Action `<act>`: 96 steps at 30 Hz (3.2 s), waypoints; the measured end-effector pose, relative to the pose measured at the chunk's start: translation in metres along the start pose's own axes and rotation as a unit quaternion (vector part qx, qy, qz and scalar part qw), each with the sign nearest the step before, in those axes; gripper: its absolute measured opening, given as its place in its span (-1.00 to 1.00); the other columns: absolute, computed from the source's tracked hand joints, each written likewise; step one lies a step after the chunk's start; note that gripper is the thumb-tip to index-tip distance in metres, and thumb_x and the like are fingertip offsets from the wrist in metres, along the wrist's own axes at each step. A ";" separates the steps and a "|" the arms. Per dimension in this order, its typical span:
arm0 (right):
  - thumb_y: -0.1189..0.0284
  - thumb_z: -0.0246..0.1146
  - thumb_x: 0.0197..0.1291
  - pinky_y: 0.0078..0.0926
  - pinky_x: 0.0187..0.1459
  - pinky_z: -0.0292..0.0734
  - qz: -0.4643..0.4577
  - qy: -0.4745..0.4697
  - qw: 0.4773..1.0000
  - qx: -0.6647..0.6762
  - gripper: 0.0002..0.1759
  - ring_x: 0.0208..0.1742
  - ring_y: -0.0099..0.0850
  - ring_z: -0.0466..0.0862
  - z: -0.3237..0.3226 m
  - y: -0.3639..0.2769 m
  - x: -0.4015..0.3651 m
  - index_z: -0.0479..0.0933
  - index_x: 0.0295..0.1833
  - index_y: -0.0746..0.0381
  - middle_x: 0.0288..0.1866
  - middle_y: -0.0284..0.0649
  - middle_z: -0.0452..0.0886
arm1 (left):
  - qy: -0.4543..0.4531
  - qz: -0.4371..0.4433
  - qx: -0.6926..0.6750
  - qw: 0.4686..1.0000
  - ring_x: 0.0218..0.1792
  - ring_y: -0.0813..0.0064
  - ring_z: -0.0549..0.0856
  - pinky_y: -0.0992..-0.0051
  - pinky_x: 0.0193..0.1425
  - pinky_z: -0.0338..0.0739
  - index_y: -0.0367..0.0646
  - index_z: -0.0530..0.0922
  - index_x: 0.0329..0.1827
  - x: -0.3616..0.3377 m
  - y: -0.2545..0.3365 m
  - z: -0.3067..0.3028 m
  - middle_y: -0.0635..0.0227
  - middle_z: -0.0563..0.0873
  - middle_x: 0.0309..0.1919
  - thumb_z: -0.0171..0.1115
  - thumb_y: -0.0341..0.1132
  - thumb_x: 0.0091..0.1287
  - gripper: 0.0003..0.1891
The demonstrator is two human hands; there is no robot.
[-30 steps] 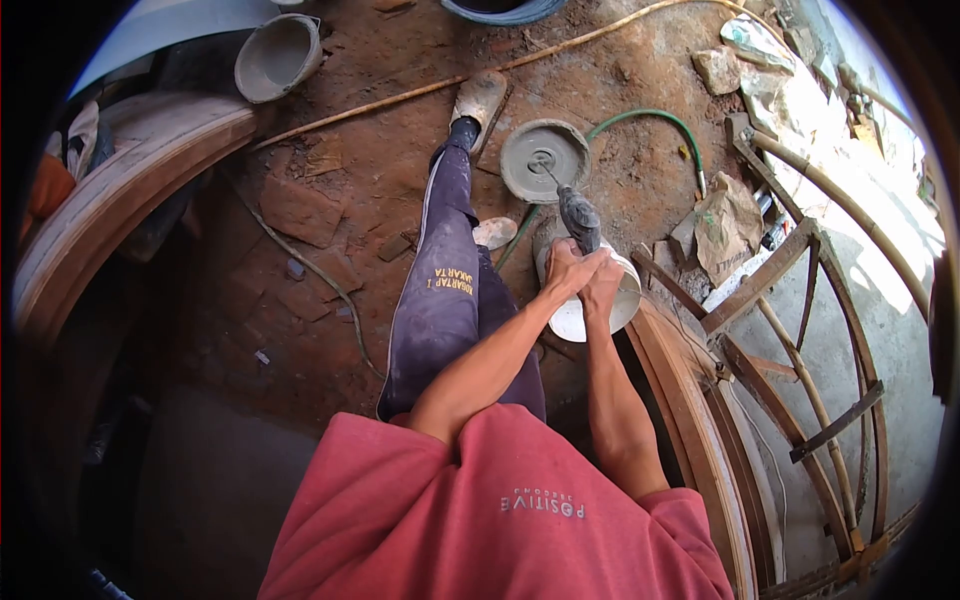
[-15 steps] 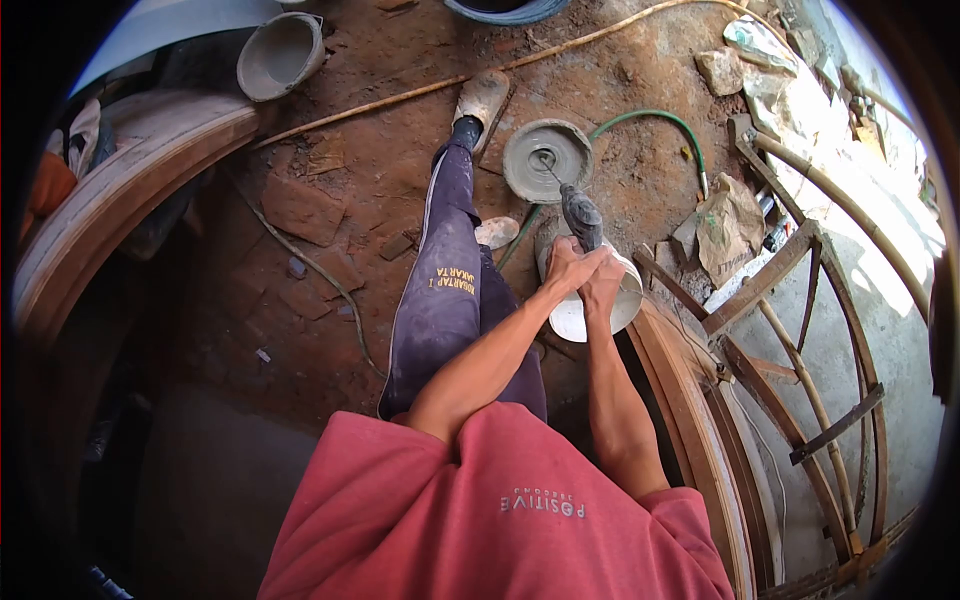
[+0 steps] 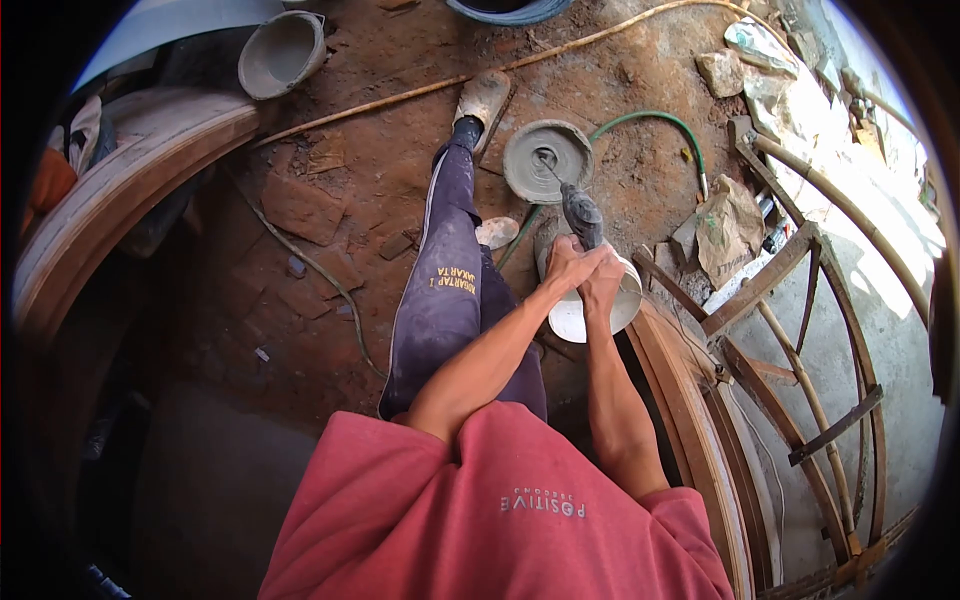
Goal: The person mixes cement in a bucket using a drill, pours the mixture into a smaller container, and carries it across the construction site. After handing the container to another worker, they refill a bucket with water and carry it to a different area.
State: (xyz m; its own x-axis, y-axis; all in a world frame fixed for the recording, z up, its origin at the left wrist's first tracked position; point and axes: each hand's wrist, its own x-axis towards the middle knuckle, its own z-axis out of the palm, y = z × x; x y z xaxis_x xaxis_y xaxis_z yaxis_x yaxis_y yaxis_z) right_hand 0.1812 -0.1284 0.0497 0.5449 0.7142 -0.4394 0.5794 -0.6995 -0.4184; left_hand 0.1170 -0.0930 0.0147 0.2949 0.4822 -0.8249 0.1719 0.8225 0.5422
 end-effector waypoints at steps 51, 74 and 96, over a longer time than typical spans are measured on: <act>0.21 0.15 0.20 -0.25 -0.53 0.35 -0.023 0.040 0.998 -0.036 -0.54 -0.61 -0.17 0.50 -0.005 -0.012 0.005 0.37 -0.51 0.42 -0.63 0.09 0.44 | -0.022 -0.010 0.009 1.000 -0.55 0.53 0.59 0.41 -0.42 0.49 -0.34 0.55 -0.60 0.008 -0.001 0.003 0.28 0.63 -0.61 0.44 -0.05 -0.05 -0.56; 0.18 0.19 0.18 -0.24 -0.55 0.32 0.042 0.031 0.999 0.010 -0.52 -0.62 -0.16 0.45 -0.009 0.000 -0.001 0.36 -0.52 0.40 -0.66 0.02 0.42 | 0.001 -0.014 0.060 0.998 -0.44 0.35 0.67 0.35 -0.32 0.53 -0.41 0.58 -0.47 0.003 -0.003 0.013 0.12 0.67 -0.51 0.47 0.01 -0.14 -0.46; 0.30 0.22 0.05 -0.23 -0.49 0.43 -0.010 -0.026 0.999 -0.039 -0.64 -0.49 -0.01 0.62 -0.006 0.025 -0.024 0.42 -0.49 0.43 -0.57 0.14 0.51 | 0.008 0.002 0.056 0.998 -0.52 0.30 0.64 0.30 -0.40 0.48 -0.38 0.54 -0.60 -0.031 -0.009 0.008 0.09 0.62 -0.60 0.39 -0.05 -0.01 -0.54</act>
State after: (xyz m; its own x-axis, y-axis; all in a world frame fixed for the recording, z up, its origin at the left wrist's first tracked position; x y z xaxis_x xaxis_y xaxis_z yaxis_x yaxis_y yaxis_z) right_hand 0.1864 -0.1626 0.0547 0.5018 0.7241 -0.4731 0.6368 -0.6794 -0.3646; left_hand 0.1142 -0.1174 0.0370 0.2817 0.4911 -0.8243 0.2756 0.7815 0.5597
